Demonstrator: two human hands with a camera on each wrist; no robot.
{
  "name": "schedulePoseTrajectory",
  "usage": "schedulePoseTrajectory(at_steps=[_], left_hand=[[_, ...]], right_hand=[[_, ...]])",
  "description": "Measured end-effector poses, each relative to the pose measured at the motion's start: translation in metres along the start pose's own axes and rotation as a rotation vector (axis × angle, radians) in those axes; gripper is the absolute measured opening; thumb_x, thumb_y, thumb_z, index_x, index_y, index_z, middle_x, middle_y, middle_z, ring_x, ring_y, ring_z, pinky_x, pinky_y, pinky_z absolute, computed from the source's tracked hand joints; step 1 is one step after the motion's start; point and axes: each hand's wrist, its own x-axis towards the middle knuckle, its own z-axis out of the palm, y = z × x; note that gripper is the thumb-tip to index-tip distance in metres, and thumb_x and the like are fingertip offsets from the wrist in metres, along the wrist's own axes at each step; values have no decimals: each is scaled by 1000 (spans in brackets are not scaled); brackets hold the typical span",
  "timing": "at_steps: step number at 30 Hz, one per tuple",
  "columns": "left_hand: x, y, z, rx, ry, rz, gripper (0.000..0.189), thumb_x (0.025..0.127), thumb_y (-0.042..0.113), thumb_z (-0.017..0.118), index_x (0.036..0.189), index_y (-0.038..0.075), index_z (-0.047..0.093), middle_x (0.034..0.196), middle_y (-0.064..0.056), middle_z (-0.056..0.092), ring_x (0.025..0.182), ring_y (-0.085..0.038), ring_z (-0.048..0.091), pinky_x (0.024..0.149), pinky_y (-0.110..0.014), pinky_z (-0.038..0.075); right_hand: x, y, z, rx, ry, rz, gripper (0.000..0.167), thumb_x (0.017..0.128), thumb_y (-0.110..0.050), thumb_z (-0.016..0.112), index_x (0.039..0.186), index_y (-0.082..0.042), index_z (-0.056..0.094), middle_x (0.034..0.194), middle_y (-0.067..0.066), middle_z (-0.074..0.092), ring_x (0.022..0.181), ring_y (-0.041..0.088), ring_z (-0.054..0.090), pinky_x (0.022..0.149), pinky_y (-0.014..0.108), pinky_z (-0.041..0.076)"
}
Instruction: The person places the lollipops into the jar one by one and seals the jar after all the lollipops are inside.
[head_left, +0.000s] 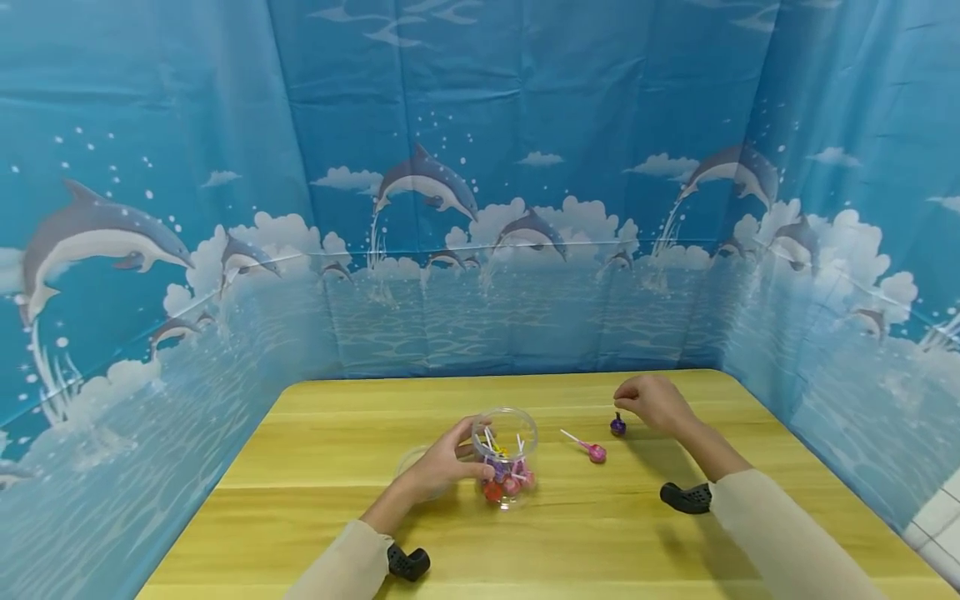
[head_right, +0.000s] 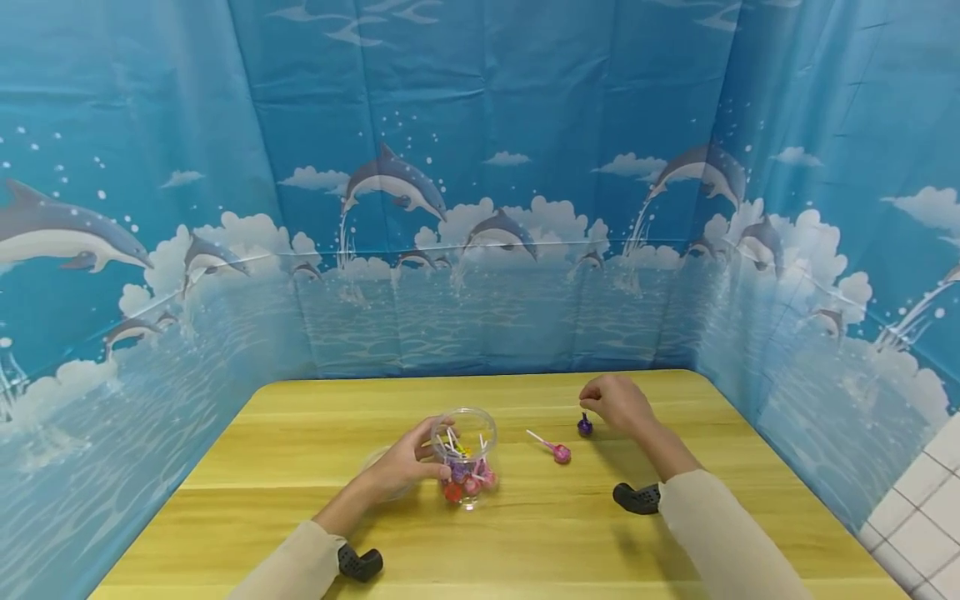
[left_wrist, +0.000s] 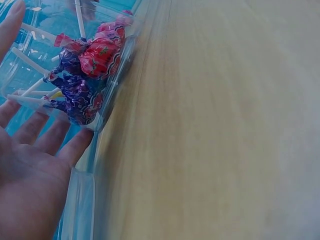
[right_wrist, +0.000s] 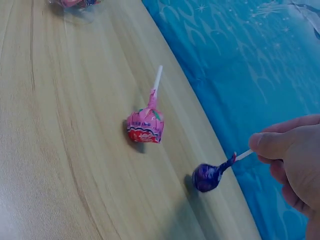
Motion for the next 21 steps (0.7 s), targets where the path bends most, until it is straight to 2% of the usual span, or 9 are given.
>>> schedulePoseTrajectory(at_steps=[5,11,21], left_hand=[[5,-2,0,3,-11,-2,81,92,20,83,158,15,38,159,-27,35,141,-36,45,107,-44,47],[2,-2,-3,17,-8,-4,82,91,24,84,158,14,37,158,-28,35,141,-37,45,107,-44,47],[1,-3,-3,4,-1,-12,81,91,20,83,158,15,38,158,-27,35,141,-37,44,107,-45,47]], right_hand=[[-1,-1,-3,3,65,27,9,98,-9,71,100,-4,79,95,7,75,86,29,70,74,51,58],[6,-9,4,101,105,47,9,99,-12,72,97,-5,77,89,4,73,80,25,69,68,46,57],[12,-25,8,329,120,213,18,102,-23,70,106,-6,75,103,9,72,98,33,66,76,44,55]])
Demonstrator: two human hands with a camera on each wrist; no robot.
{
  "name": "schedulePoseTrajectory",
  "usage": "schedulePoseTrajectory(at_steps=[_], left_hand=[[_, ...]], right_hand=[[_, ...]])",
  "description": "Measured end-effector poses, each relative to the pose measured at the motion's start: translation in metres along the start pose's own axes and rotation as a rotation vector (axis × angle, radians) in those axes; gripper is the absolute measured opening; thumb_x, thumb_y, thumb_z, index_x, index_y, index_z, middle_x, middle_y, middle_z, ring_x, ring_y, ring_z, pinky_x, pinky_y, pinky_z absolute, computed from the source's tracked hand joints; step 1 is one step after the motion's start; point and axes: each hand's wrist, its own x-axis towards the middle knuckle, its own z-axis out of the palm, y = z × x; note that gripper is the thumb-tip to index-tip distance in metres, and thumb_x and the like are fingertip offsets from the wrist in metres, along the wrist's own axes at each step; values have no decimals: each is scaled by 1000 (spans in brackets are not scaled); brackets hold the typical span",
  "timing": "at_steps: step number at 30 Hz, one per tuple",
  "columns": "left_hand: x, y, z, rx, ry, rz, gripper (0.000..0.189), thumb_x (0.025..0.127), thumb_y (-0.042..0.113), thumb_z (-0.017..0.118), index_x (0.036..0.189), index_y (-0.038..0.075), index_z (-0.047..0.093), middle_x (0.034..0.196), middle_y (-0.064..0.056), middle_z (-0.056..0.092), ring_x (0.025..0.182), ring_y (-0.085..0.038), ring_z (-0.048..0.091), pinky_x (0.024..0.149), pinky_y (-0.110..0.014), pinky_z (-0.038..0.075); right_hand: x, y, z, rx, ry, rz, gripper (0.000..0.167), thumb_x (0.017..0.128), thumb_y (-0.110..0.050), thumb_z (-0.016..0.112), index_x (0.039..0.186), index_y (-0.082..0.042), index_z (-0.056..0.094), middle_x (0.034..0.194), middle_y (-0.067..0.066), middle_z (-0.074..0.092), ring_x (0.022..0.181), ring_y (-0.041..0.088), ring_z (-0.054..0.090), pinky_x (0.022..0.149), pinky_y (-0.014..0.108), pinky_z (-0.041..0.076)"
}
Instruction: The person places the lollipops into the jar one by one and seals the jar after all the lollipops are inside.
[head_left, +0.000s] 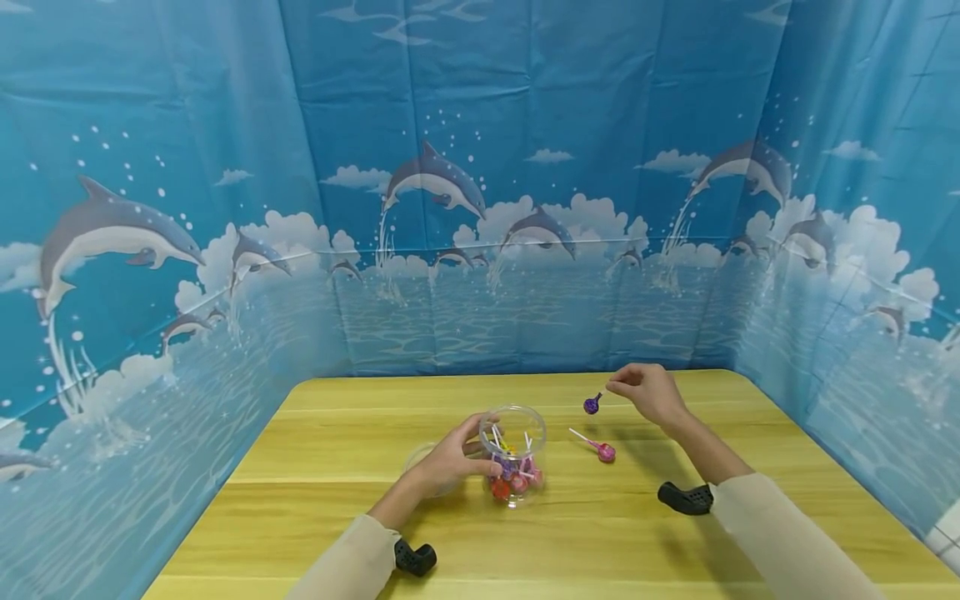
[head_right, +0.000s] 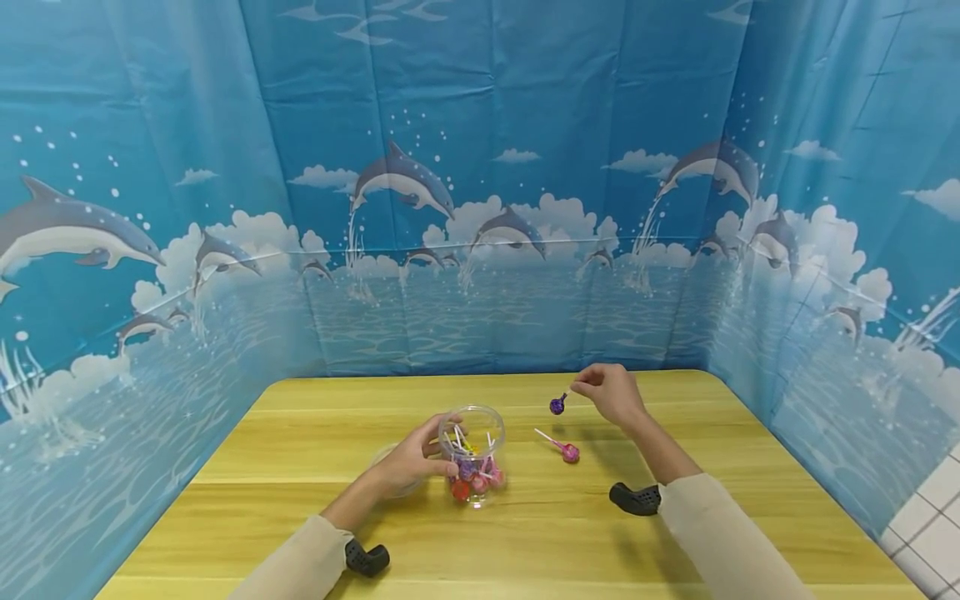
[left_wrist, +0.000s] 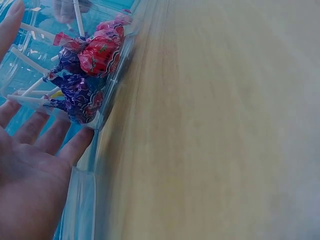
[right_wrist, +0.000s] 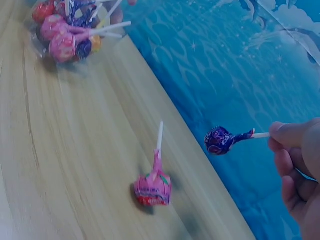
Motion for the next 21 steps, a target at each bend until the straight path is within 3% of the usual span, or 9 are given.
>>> schedulePoseTrajectory(at_steps=[6,13,21], left_hand=[[0,1,1,-1,-3,6,80,91,19,83,157,13,38,157,-26,38,140,-37,46,107,-45,47],[0,2,2,-1,-5,5,78,92,19,82,157,13,39,157,-26,37,141,-38,45,107,-44,47],[1,-1,0,-15,-11,18,79,91,20,84,156,13,39,156,-26,38,139,-36,47,105,-44,49]], right_hand=[[1,-6,4,110,-14,32,22,101,-25,72,109,-4,74,106,10,72,104,38,65,80,44,53],[3,-15,8,161,-29,47,23,100,-25,72,109,-4,74,107,12,72,99,29,65,80,41,52],[2,-39,12,238,-48,31,24,100,-25,73,109,-3,74,108,10,72,103,30,64,86,44,51]])
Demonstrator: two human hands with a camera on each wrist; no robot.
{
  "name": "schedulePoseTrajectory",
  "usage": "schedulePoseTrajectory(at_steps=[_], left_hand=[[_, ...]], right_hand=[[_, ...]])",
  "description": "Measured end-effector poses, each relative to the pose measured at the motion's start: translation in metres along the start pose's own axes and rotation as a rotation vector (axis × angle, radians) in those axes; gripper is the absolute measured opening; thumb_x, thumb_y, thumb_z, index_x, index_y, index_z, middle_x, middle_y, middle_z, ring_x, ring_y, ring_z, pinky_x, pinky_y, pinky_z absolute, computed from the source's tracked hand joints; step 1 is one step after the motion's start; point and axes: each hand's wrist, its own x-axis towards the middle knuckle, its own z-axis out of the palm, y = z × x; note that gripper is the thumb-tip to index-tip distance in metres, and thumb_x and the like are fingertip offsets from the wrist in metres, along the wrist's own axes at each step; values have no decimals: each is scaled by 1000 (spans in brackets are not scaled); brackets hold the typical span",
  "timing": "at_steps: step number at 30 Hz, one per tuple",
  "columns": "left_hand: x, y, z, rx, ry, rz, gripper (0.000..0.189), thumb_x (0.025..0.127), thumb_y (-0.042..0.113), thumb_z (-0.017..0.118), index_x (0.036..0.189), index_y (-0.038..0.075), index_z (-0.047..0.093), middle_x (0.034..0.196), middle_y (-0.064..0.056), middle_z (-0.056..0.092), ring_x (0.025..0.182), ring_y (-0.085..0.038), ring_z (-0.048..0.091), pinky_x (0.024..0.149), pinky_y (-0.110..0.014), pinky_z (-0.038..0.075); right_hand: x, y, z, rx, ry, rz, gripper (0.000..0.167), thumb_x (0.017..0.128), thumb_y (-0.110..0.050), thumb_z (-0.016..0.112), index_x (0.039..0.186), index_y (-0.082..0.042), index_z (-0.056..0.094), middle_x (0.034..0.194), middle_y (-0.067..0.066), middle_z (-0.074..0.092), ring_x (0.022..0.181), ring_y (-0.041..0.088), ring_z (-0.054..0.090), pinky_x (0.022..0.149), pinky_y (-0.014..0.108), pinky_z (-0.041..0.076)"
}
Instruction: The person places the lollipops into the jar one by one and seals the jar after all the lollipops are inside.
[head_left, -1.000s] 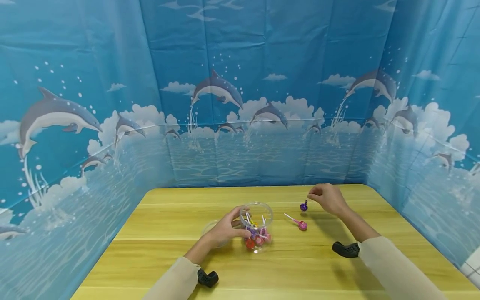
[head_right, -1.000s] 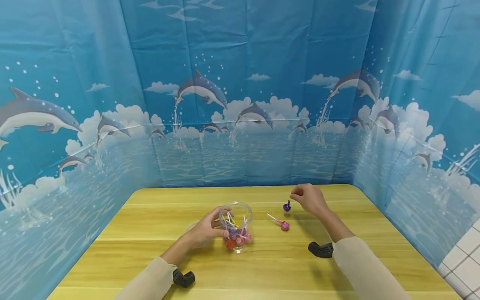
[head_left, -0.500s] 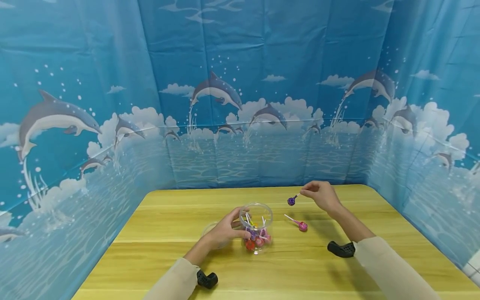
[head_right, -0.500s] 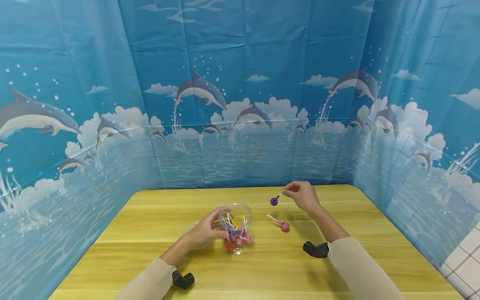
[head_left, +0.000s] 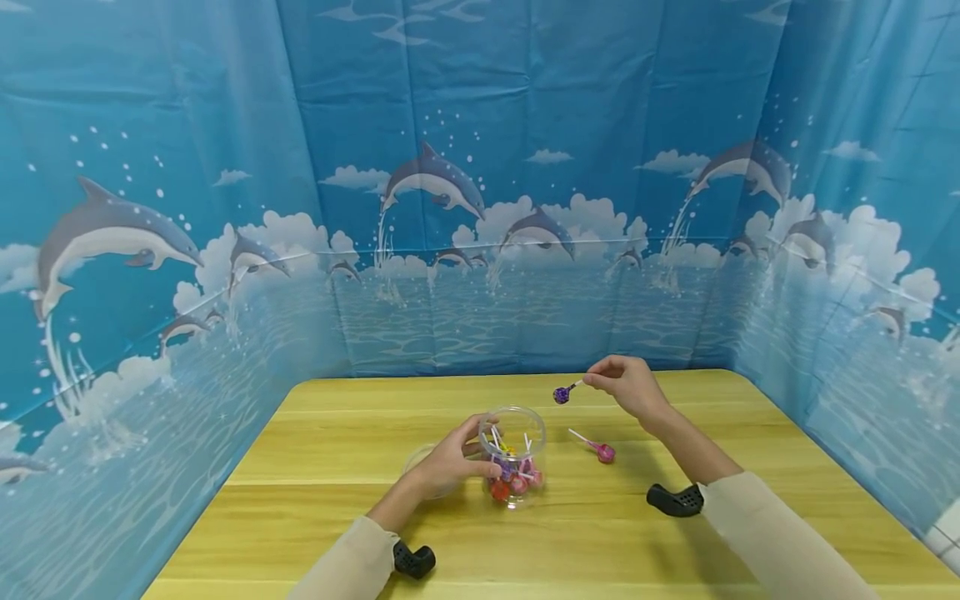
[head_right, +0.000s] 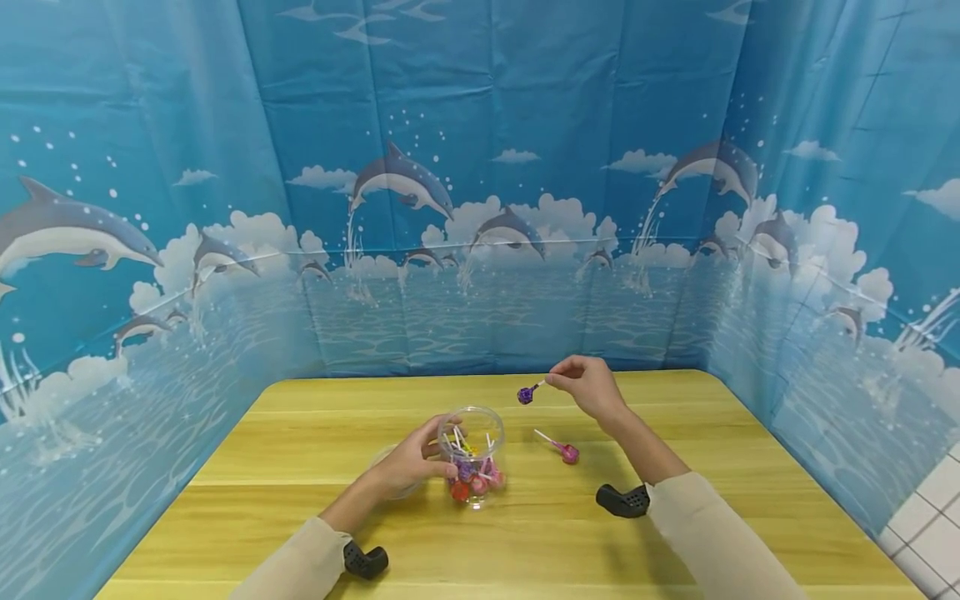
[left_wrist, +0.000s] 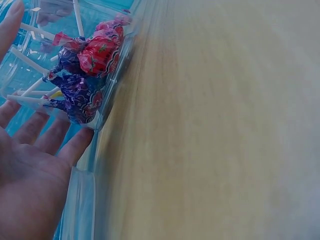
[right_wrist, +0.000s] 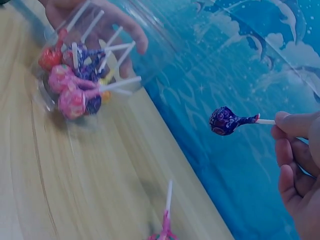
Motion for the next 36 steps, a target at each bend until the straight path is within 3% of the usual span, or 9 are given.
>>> schedulePoseTrajectory(at_steps=[13,22,36], left_hand=[[-2,2,1,-13,0,-5,80,92,18,82,158,13,37,157,-28,37,140,-38,46,105,-44,49],[-2,3,2,-9,6,-3,81,92,18,83,158,13,37,157,-29,36,140,-38,46,105,-44,49],[0,1,2,2,10,1,82,91,19,83,159,12,37,158,-25,37,140,-41,45,106,-45,48]], right_hand=[[-6,-30,10,104,-52,-20,22,99,-23,74,108,-2,73,109,11,71,102,29,63,82,39,52],[-11,-47,20,169,-109,-88,23,99,-20,74,108,1,72,106,12,71,96,24,65,82,38,53],[-16,-51,40,183,-181,-114,15,99,-16,73,102,-1,73,102,15,72,95,27,69,89,43,54]])
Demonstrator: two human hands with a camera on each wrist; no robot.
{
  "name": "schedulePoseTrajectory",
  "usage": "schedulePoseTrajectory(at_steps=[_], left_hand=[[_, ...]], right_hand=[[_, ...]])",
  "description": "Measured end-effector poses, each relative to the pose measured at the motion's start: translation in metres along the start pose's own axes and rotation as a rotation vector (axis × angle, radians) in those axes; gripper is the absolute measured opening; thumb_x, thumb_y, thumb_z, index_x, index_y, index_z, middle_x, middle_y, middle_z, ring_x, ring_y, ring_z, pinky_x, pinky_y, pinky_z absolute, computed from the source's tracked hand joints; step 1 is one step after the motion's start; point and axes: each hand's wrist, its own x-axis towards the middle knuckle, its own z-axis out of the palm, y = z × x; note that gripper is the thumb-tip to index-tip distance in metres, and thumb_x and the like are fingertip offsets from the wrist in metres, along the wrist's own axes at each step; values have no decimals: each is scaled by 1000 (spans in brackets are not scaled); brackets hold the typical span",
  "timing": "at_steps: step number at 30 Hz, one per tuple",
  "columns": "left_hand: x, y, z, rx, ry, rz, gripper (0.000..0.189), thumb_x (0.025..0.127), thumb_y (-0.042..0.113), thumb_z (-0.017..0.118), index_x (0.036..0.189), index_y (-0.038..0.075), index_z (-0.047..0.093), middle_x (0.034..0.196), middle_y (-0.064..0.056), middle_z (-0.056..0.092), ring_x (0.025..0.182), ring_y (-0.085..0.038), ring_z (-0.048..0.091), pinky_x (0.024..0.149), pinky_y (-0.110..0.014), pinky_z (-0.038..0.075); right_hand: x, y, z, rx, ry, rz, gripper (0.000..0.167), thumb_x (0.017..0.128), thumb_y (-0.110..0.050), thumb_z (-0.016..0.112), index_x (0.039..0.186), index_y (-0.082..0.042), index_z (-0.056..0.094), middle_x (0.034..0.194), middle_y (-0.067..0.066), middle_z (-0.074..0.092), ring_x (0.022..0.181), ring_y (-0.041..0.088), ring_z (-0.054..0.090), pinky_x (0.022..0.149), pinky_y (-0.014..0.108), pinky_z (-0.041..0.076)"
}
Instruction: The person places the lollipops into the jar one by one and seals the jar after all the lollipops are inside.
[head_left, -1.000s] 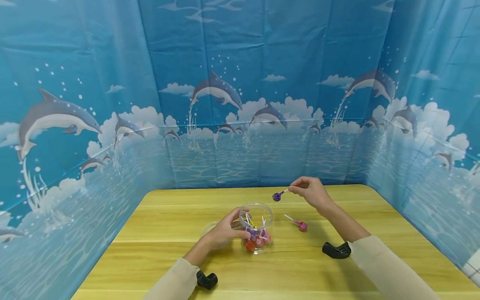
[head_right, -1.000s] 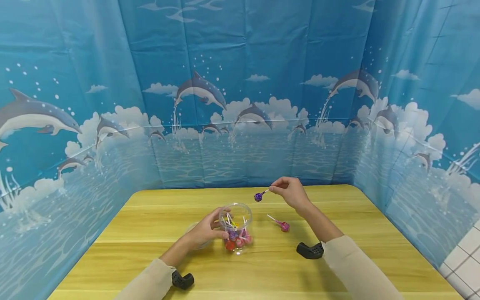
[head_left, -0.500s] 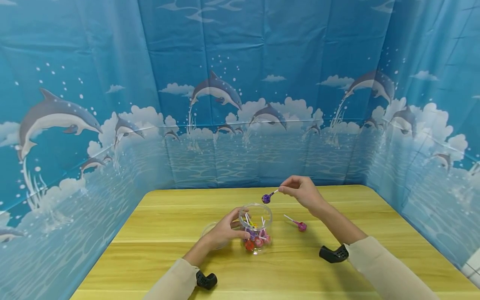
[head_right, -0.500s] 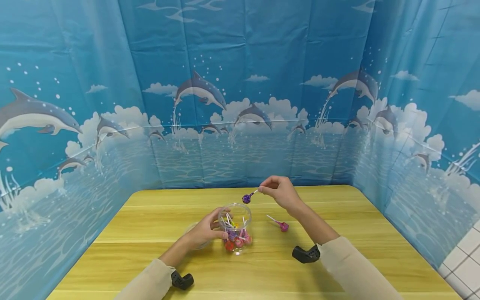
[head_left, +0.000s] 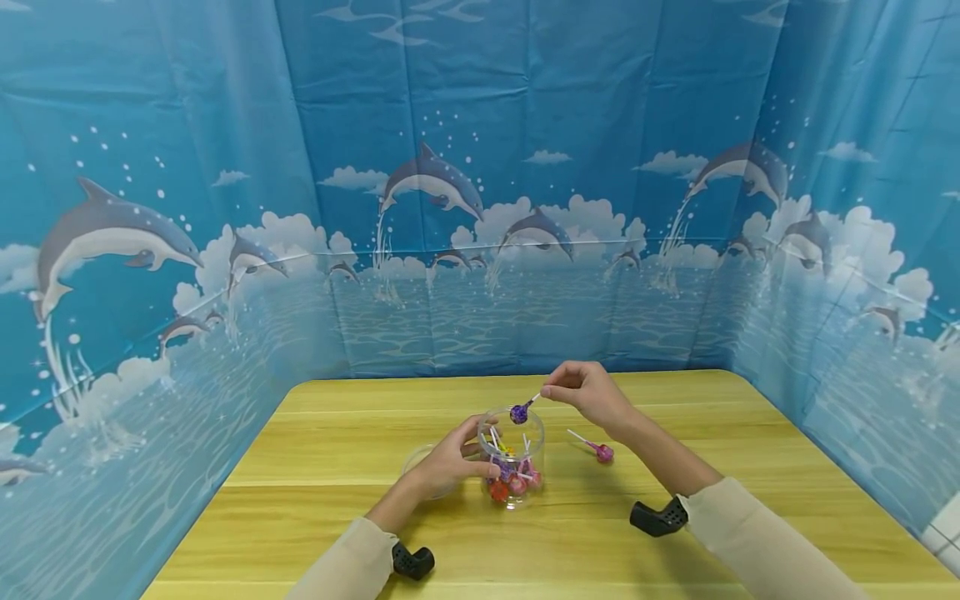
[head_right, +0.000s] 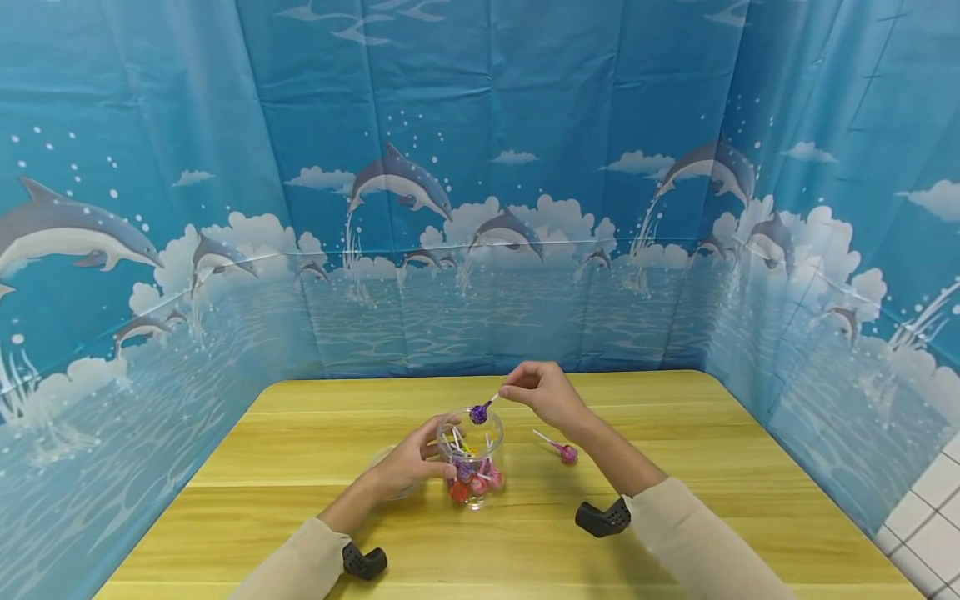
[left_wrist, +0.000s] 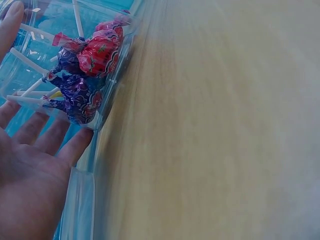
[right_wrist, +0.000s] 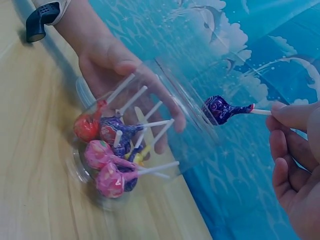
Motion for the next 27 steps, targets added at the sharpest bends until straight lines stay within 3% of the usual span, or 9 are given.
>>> schedulePoseTrajectory(at_steps=[7,13,21,27], left_hand=[[-1,-1,1,-25,-10,-9,82,93,13,80,160,6,32,159,-20,37,140,-40,45,106,-45,48],[-1,2,0,4,1,-15,81,94,16,80,160,9,34,160,-16,37,141,-38,45,108,-47,46],[-1,2,0,-17,-13,-14,78,96,11,77,160,7,33,163,-24,29,142,-39,43,108,-46,46],[-2,2,0,-14,-20,-8,79,95,16,79,160,8,33,161,-26,30,142,-40,42,108,-46,46]], right_hand=[[2,5,12,-16,-45,-21,11,99,-12,73,102,-1,73,101,14,72,96,28,70,92,47,55],[4,7,24,-61,-94,-50,10,99,-13,73,101,-3,73,94,10,71,94,40,68,83,42,57],[6,10,32,-129,-133,-99,10,99,-11,73,104,-3,76,93,8,72,84,23,68,72,35,56],[7,9,33,-154,-151,-121,12,99,-14,73,106,-7,79,99,3,73,86,22,68,76,51,57]])
